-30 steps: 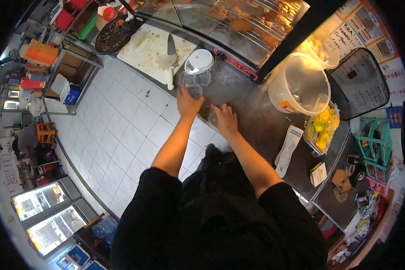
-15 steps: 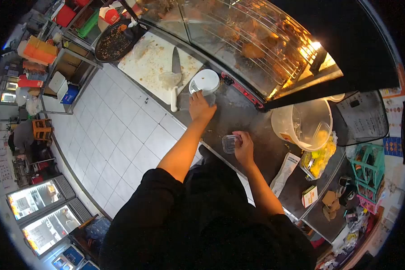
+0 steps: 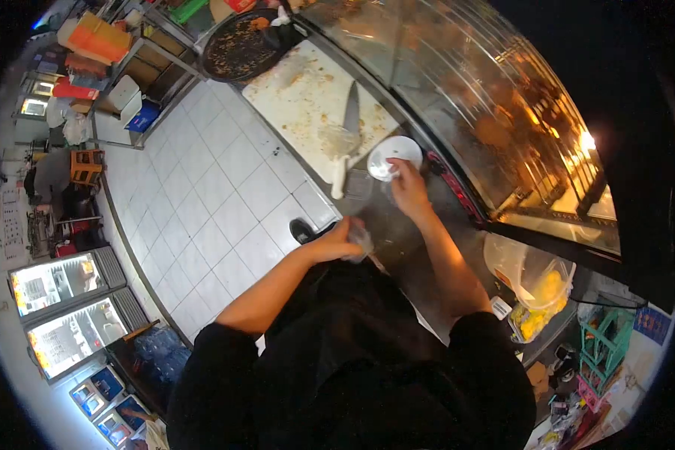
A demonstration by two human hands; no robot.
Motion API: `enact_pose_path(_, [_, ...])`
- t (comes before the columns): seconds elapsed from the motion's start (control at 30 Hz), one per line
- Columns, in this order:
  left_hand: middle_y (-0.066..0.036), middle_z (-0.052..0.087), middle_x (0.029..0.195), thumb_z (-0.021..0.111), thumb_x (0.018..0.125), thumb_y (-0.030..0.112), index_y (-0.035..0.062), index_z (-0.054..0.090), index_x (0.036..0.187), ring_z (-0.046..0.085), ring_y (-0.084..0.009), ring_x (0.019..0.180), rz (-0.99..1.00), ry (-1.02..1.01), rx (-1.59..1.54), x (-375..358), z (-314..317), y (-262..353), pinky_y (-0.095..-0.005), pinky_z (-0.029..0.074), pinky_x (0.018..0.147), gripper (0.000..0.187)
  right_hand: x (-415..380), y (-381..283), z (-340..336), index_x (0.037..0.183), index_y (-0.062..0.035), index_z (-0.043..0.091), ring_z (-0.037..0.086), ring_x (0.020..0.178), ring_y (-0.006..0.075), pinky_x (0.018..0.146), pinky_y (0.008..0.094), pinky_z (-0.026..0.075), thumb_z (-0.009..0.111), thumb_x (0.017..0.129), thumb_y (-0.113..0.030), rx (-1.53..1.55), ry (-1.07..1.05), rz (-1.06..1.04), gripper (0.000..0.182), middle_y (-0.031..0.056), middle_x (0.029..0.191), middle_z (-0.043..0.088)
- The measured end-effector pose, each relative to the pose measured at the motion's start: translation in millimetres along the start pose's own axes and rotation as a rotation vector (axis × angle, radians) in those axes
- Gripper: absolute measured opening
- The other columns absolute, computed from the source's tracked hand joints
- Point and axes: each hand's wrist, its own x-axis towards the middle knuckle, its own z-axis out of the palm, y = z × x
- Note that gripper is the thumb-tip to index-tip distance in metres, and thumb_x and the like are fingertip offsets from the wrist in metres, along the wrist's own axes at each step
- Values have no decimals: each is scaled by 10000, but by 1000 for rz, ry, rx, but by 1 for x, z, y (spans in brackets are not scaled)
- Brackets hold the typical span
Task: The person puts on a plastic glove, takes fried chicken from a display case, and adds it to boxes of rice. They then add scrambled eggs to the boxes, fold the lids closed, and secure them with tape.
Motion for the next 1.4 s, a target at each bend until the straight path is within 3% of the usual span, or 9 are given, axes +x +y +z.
enact_pose_path(0.1, [-104,482,1267,743,820,360,118,387,1447,480,-205,1196,78,-191,-151,-76,-57,-30,-344,422,1006,759,21,-4,62,1393,-31,481,511,1238,405,1052,490,425,540,849,54,-285,-274,-197,554,221,1306,558])
enact_pose_path(0.27, [-119,452,1269,546,1020,542,97,392,1430,427,-259,1262,229,-3,163,-182,-139,-53,-375,345,1094,624,9,28,107,1465,25,411,448,1351,446,1138,513,359,761,804,-76,-594,-246,-211,754,278,1418,494])
enact_pose_path(0.3, [-134,419,1276,541,1029,520,106,415,1409,426,-288,1267,179,28,138,-195,-167,-64,-371,349,1086,576,17,-11,106,1494,2,397,472,1324,447,1108,527,386,717,846,-118,-632,-303,103,732,270,1399,519])
enact_pose_path(0.47, [-124,418,1248,524,1034,501,173,420,1445,424,-297,1278,236,248,146,-302,-286,-86,-376,344,1100,536,1,16,102,1318,-29,576,612,1169,402,1002,505,490,776,793,-256,-1028,-208,206,605,219,1258,639])
enact_pose_path(0.7, [-124,497,1355,635,963,201,181,428,1471,491,-274,1281,422,168,-33,-369,-426,-113,-401,413,1076,549,68,38,37,1207,33,631,714,916,360,792,467,570,840,758,-328,-1052,-633,762,613,217,955,723])
enact_pose_path(0.93, [-130,631,1193,745,884,123,188,461,1420,642,-269,1091,391,587,-31,-329,-561,-112,-388,528,945,609,326,-285,313,1146,-53,621,587,598,112,538,303,454,814,829,-107,-397,-444,225,375,74,660,629])
enact_pose_path(1.03, [-150,638,1097,784,846,97,177,471,1377,667,-253,970,377,894,-55,-328,-635,-80,-378,543,879,621,421,-349,453,1224,-39,639,675,933,128,784,287,538,800,830,-77,103,-464,174,428,80,1004,710])
enact_pose_path(1.23, [-140,625,1146,709,791,-51,180,423,1398,666,-248,994,424,1297,-162,-336,-761,-64,-370,556,850,710,551,-498,660,1197,-19,643,682,983,209,846,336,537,762,884,-122,109,-871,-454,351,97,1133,694])
enact_pose_path(1.4, [-158,509,1403,665,828,-30,113,312,1502,541,-285,1284,671,857,-967,-371,-810,-120,-406,479,1038,774,596,-511,765,1207,-49,651,679,1033,265,894,364,528,763,897,-207,18,-1239,-436,366,136,1145,699])
